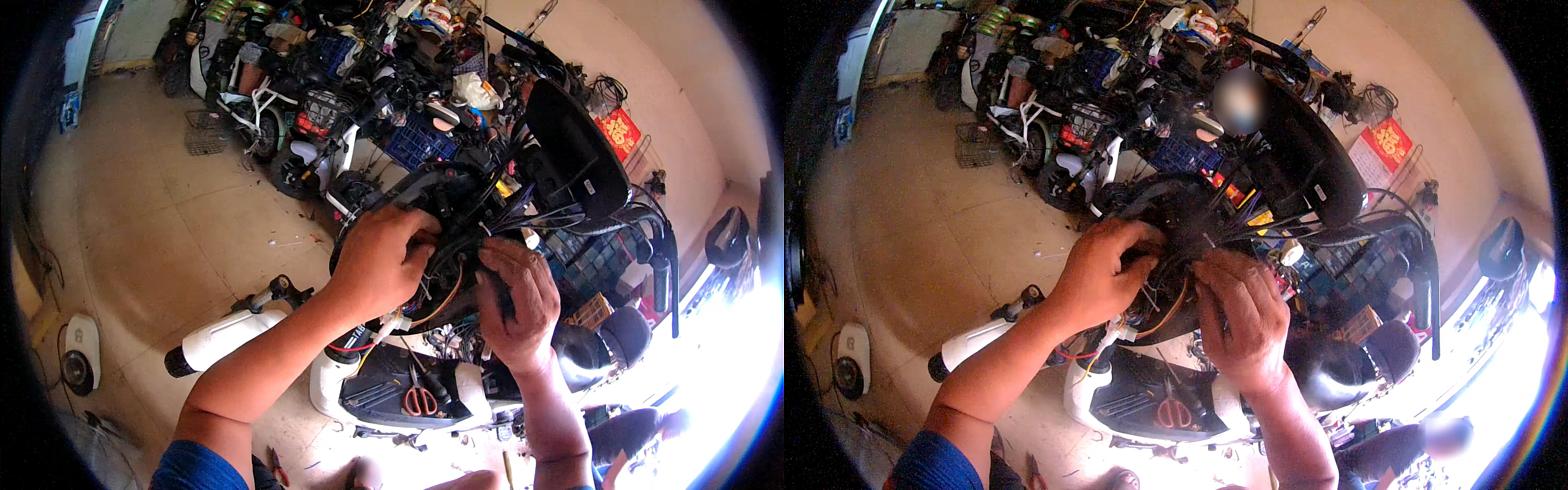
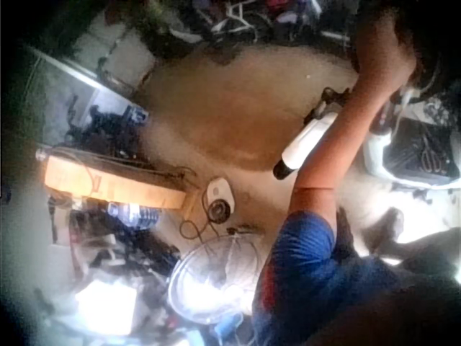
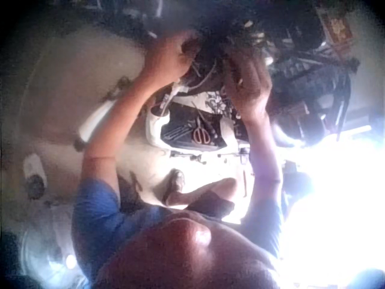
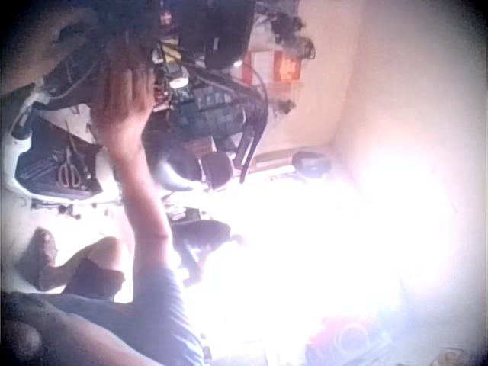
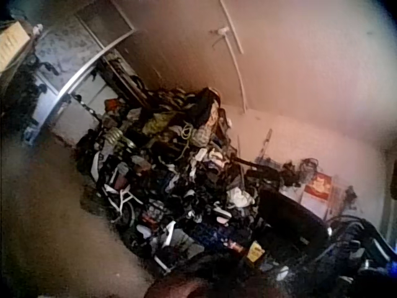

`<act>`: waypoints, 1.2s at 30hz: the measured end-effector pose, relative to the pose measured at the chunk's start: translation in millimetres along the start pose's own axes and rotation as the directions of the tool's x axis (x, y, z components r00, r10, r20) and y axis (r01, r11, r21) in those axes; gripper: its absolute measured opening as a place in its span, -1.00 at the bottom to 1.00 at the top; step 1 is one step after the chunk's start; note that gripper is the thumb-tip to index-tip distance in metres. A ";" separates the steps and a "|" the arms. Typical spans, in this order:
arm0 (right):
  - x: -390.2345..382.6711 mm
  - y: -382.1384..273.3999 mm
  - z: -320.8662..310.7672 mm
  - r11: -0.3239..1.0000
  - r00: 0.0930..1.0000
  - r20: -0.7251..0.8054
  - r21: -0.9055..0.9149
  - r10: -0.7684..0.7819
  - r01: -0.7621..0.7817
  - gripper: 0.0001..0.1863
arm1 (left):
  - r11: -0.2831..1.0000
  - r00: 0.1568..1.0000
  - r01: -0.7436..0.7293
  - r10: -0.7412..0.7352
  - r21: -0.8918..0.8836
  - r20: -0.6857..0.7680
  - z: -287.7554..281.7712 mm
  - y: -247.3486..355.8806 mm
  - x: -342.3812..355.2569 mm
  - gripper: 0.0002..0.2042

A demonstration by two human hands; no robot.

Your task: The person works on the electrical system of a white electric scooter in a cluttered workshop. They strip wire ends, insert a key into the ignition, and connect various colored wires to the handlebar assembly.

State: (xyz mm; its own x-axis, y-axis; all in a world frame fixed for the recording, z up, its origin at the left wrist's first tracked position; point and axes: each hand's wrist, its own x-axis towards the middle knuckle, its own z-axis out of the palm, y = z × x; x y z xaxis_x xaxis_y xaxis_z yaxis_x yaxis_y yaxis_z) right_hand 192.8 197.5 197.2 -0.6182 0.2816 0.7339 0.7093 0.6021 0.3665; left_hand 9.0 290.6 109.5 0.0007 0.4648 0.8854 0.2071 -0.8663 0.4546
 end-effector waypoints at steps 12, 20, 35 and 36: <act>15.6 -20.6 -4.5 0.982 0.993 0.115 -0.182 -0.028 0.048 -0.66 | 0.910 0.948 0.312 -0.278 -0.273 0.157 -4.7 -1.1 -3.6 -0.72; 51.3 0.1 7.4 0.964 0.920 0.385 -0.210 -0.073 0.164 -0.31 | 0.895 0.972 0.229 -0.227 -0.383 0.051 0.4 -11.1 -6.2 -0.68; 41.4 11.7 30.5 0.913 0.919 0.366 -0.309 -0.144 0.266 -0.69 | 0.966 0.999 0.004 -0.013 -0.258 -0.032 -0.7 -18.0 -6.1 -0.81; 39.2 12.0 30.5 0.908 0.924 0.350 -0.317 -0.156 0.273 -0.68 | 0.959 0.999 0.008 -0.023 -0.282 -0.048 -0.4 -18.4 -5.7 -0.81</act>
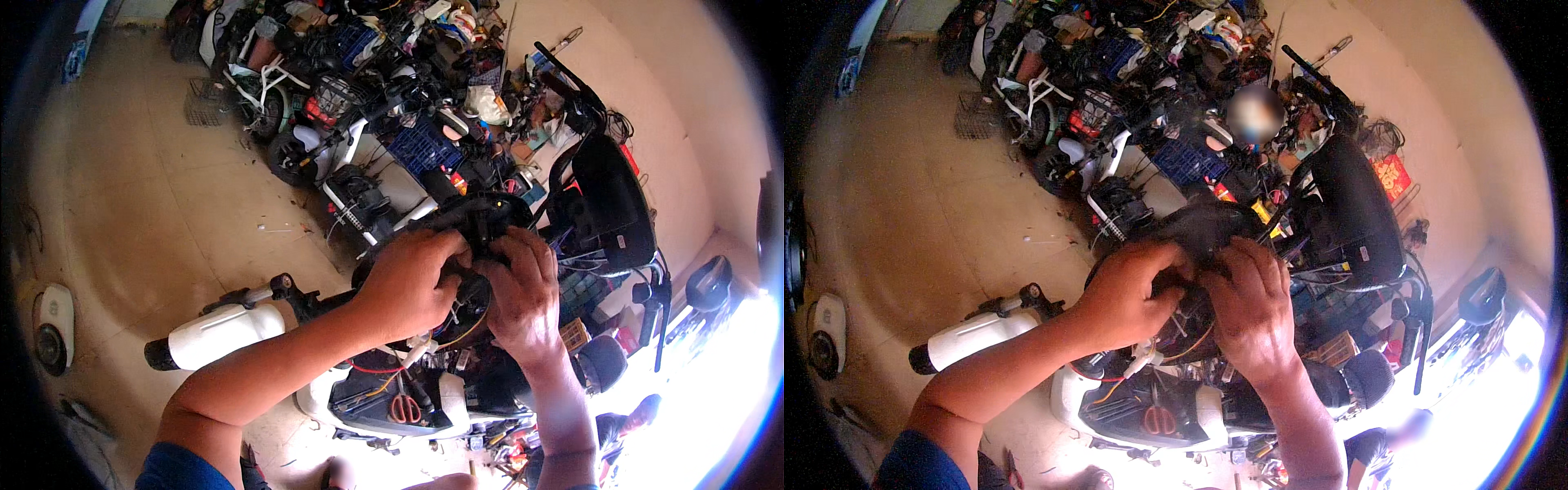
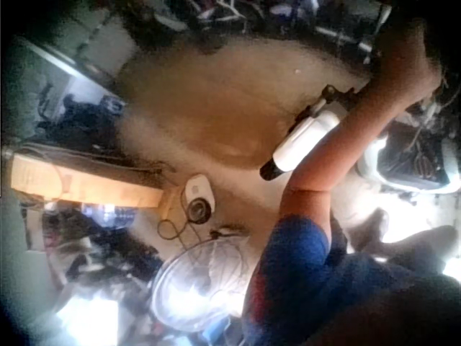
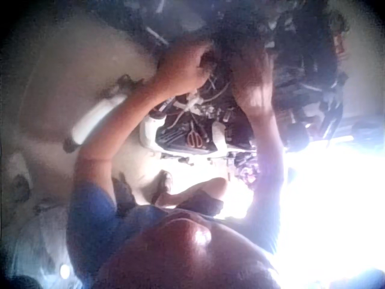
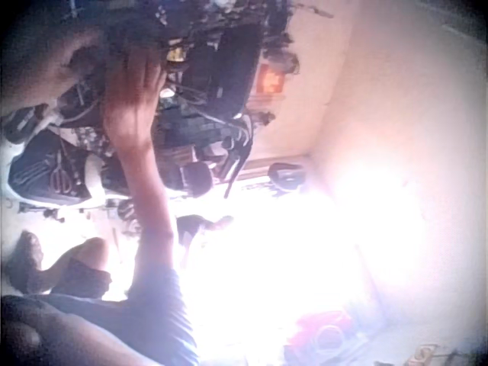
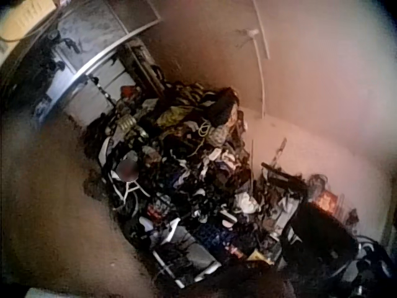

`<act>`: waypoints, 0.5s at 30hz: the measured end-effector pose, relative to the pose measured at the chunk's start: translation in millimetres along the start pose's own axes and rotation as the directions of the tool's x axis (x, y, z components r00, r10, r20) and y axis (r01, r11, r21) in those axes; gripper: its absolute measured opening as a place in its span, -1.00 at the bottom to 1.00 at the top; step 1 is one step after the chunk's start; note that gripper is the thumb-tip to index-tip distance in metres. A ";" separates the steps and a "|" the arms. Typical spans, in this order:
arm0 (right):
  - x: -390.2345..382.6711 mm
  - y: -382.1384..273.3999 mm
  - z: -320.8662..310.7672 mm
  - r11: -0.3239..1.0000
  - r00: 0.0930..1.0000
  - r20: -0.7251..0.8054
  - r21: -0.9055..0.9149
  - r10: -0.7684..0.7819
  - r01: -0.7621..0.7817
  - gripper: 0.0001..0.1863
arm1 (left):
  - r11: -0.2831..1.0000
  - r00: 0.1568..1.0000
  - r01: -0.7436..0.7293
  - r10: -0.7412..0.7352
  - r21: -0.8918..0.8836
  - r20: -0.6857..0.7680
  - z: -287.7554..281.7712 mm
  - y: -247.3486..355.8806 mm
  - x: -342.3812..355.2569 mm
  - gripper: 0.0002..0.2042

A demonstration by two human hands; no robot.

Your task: The person works on the electrical system of a white electric scooter in a cluttered workshop. They strip wire ends, insert a key into the ignition, and connect various colored wires to the handlebar assembly.

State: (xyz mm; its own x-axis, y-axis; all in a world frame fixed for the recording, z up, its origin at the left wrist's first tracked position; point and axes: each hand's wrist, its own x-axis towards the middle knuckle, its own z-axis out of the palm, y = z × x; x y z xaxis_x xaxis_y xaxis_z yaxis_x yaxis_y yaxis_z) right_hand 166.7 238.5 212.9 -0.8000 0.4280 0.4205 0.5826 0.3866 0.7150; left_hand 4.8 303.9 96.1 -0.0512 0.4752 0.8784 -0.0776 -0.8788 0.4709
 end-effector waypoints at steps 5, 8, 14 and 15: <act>-3.3 -2.8 -1.3 1.000 1.000 -0.028 -0.028 0.007 -0.008 -0.65 | 0.997 0.992 0.030 -0.022 -0.067 0.121 2.4 0.6 2.6 -0.91; -3.0 -2.2 -2.0 1.000 0.999 -0.036 -0.021 -0.001 0.000 -0.64 | 0.998 0.982 0.020 -0.008 -0.061 0.189 7.1 4.9 2.4 -0.91; -5.3 -2.8 2.2 1.000 0.992 -0.126 0.013 0.005 -0.004 -0.69 | 0.973 0.958 0.167 -0.122 -0.158 0.260 5.3 4.7 5.4 -0.85; -5.1 -3.1 2.1 1.000 0.991 -0.134 0.024 0.015 -0.011 -0.71 | 0.951 0.946 0.229 -0.167 -0.210 0.277 4.8 5.3 6.2 -0.84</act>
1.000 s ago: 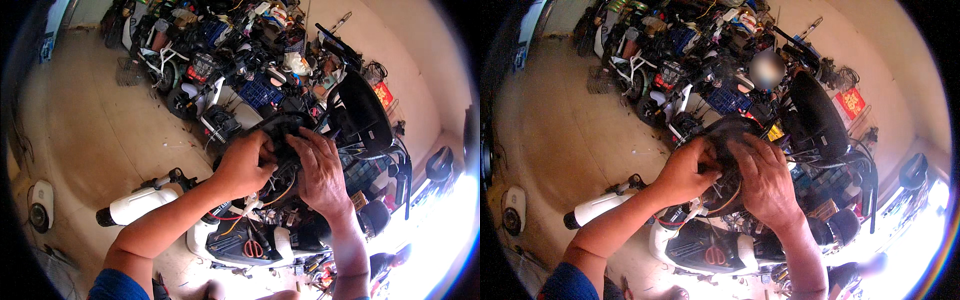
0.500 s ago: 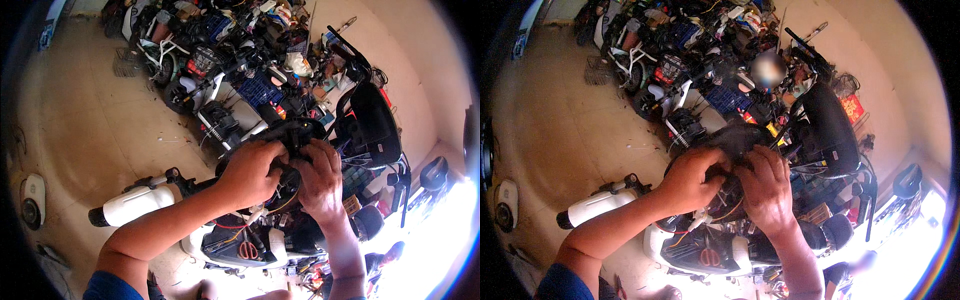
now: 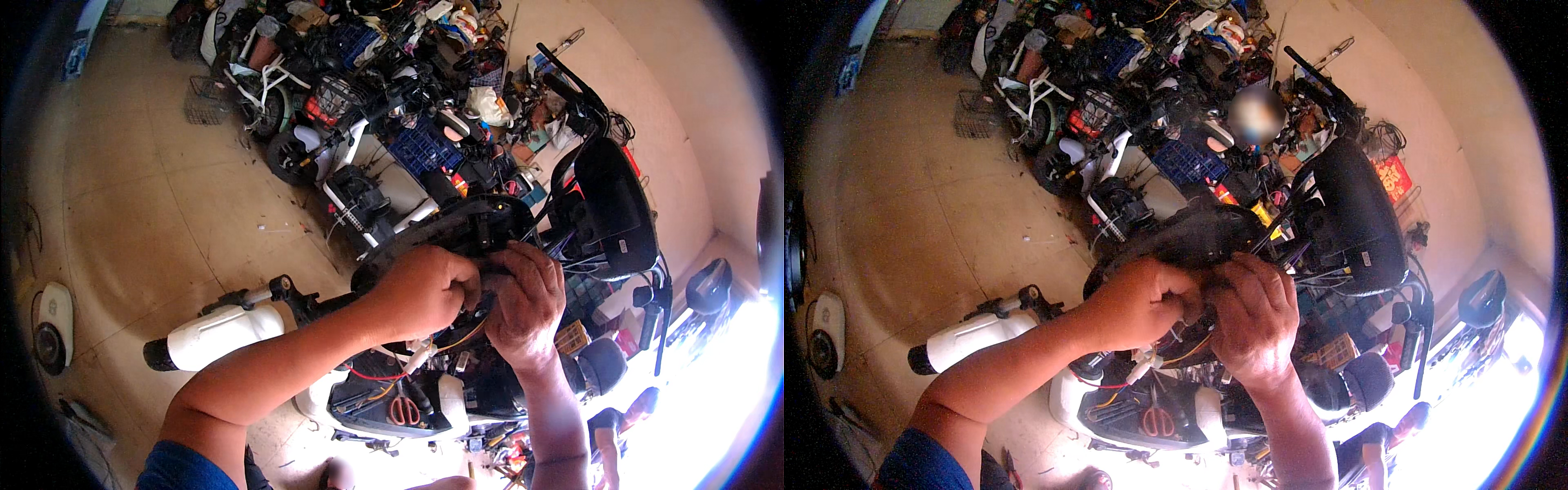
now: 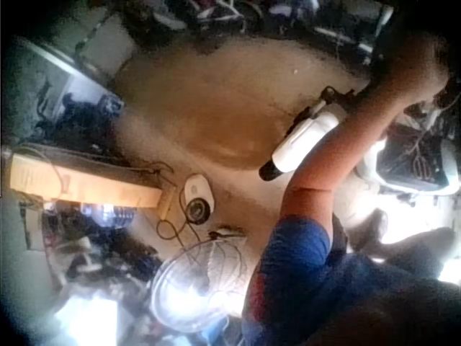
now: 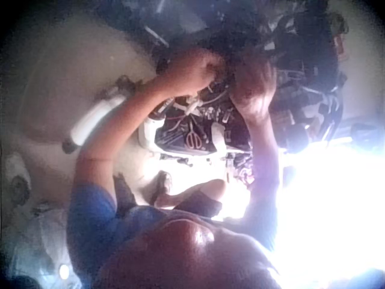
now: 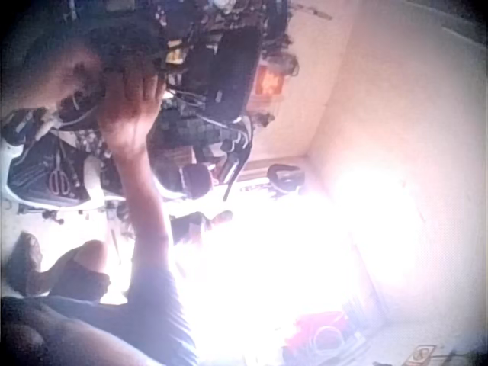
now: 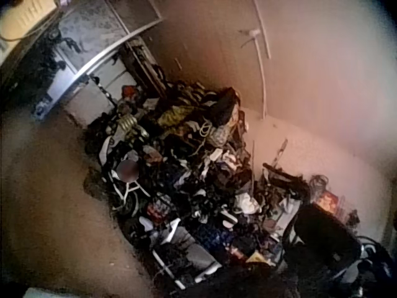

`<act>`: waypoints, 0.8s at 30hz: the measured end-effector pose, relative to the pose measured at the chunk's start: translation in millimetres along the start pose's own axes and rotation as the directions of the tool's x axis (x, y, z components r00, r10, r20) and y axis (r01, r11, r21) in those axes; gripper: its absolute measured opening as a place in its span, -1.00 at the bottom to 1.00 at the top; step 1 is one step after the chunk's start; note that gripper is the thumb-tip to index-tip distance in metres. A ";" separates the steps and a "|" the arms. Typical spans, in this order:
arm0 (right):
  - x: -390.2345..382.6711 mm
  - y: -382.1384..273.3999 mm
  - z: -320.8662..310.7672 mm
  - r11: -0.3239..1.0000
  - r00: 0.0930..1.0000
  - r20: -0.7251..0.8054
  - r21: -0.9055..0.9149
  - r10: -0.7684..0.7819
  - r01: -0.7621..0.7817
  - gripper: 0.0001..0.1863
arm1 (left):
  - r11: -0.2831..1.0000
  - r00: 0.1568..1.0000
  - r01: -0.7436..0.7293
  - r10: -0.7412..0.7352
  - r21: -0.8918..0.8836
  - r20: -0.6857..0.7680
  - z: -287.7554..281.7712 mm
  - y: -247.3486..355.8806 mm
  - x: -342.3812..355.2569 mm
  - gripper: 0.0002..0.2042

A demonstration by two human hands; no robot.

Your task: The person works on the electrical system of a white electric scooter in a cluttered workshop. They strip wire ends, insert a key into the ignition, and connect various colored wires to the handlebar assembly.

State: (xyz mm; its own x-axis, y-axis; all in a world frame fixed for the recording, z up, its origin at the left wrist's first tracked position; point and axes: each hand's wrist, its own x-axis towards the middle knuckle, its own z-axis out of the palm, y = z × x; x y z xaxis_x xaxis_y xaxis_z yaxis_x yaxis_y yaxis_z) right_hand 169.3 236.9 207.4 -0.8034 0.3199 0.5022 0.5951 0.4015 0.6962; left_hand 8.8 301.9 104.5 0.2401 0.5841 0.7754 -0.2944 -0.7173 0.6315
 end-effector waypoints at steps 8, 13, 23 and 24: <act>-2.0 1.3 -0.9 1.000 1.000 0.010 0.019 -0.013 0.013 -0.74 | 0.998 0.991 0.059 -0.059 -0.004 -0.123 -4.3 -3.6 2.0 -0.82; -0.6 -0.1 1.7 0.998 0.998 0.050 -0.053 -0.039 0.042 -0.68 | 0.999 0.998 0.022 -0.025 -0.044 -0.063 -10.3 -9.9 1.0 -0.82; -0.5 -2.1 3.0 1.000 1.000 -0.018 -0.001 -0.022 0.022 -0.78 | 0.983 0.964 -0.142 0.164 0.113 -0.212 1.3 -12.0 -1.9 -0.84; -2.0 -2.1 2.9 1.000 1.000 -0.019 -0.004 -0.021 0.021 -0.79 | 0.981 0.963 -0.145 0.169 0.128 -0.209 2.4 -11.9 -2.7 -0.87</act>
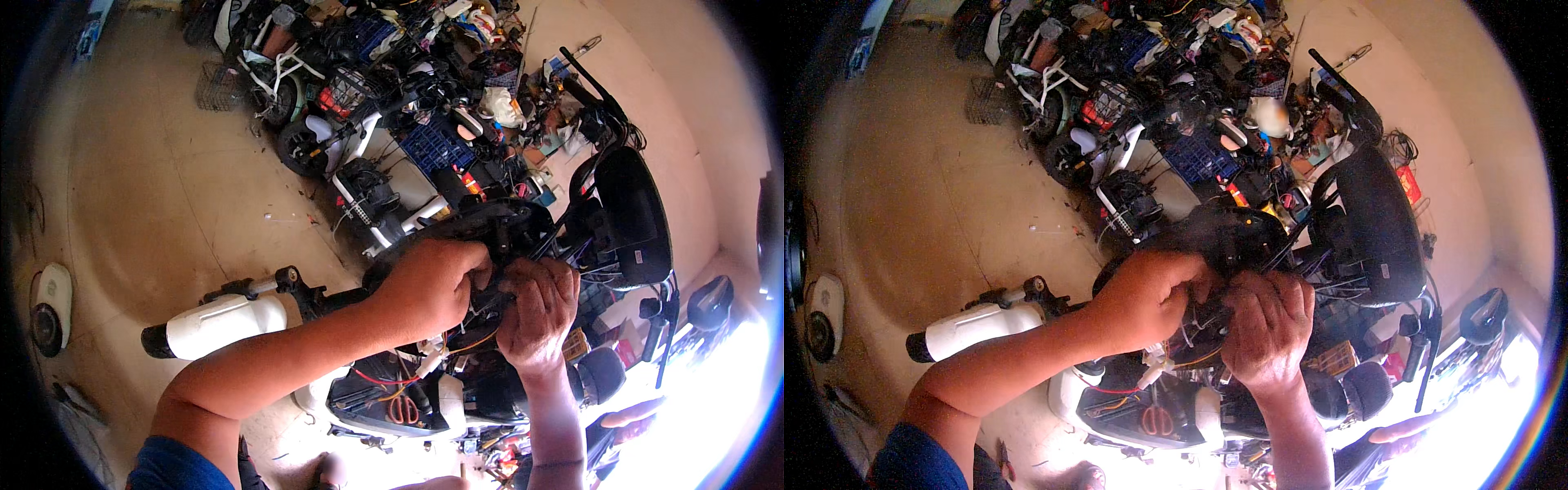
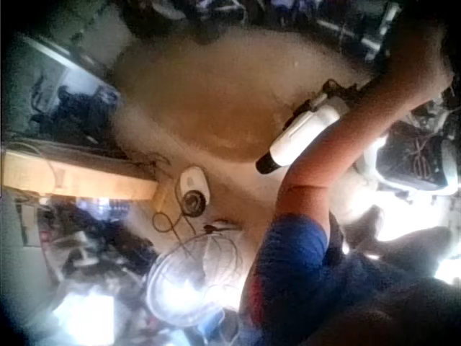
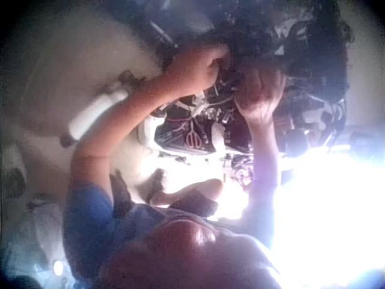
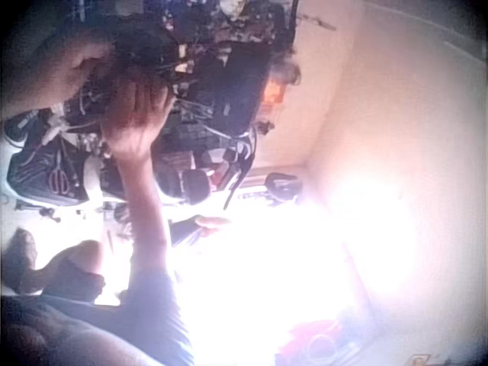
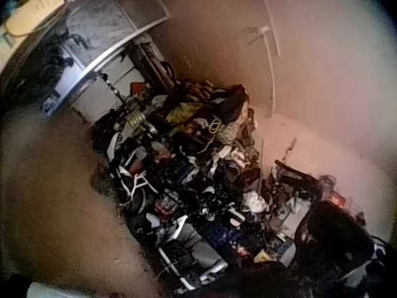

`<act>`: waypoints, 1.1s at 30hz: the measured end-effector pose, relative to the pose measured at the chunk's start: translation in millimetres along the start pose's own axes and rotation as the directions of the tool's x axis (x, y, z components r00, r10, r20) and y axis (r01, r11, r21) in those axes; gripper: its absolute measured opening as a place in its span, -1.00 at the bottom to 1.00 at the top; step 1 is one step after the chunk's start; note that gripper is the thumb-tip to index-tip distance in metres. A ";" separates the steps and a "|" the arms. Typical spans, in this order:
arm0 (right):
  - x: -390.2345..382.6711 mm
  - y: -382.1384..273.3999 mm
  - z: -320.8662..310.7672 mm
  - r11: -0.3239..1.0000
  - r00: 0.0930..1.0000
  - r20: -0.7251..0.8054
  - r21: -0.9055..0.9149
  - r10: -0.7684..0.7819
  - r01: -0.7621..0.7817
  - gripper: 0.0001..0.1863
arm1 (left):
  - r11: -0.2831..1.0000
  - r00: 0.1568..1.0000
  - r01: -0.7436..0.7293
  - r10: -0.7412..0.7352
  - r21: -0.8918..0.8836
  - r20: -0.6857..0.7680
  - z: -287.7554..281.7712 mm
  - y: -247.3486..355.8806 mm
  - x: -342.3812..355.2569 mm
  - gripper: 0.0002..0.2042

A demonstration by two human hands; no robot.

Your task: The person works on the electrical system of a white electric scooter in a cluttered workshop. They strip wire ends, insert a key into the ignition, and connect various colored wires to the handlebar assembly.

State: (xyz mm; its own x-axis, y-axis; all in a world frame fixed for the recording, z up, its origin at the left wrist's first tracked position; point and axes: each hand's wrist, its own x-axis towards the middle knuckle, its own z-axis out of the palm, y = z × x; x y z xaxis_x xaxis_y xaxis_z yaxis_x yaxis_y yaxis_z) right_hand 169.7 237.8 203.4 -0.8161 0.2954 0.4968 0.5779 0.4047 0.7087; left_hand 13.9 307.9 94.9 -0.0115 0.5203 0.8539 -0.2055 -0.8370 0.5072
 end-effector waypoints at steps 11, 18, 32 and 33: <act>-1.3 0.6 0.8 1.000 0.999 -0.051 0.021 -0.007 0.008 -0.87 | 0.975 0.991 -0.118 0.127 0.191 -0.037 -5.3 2.1 -7.1 -0.84; -2.5 2.3 1.2 1.000 0.998 -0.063 0.021 -0.005 0.006 -0.87 | 0.988 0.987 -0.061 0.081 0.144 -0.138 -3.2 4.2 -2.6 -0.83; 4.7 -7.6 -1.4 0.998 0.998 0.042 -0.036 0.047 -0.046 -0.87 | 0.881 0.968 -0.195 0.243 0.431 -0.058 -10.6 3.6 1.9 -0.69; 5.4 -8.4 -2.2 0.997 0.996 0.070 -0.054 0.050 -0.046 -0.85 | 0.866 0.972 -0.202 0.235 0.457 -0.014 -11.4 4.6 0.8 -0.70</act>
State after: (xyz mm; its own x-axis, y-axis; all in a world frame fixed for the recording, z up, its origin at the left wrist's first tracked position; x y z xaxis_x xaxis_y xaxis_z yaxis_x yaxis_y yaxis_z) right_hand 160.5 234.2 201.3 -0.7835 0.3756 0.4951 0.6138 0.3433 0.7109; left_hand 1.8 306.4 96.6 -0.0734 0.3116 0.9474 0.2715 -0.9078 0.3197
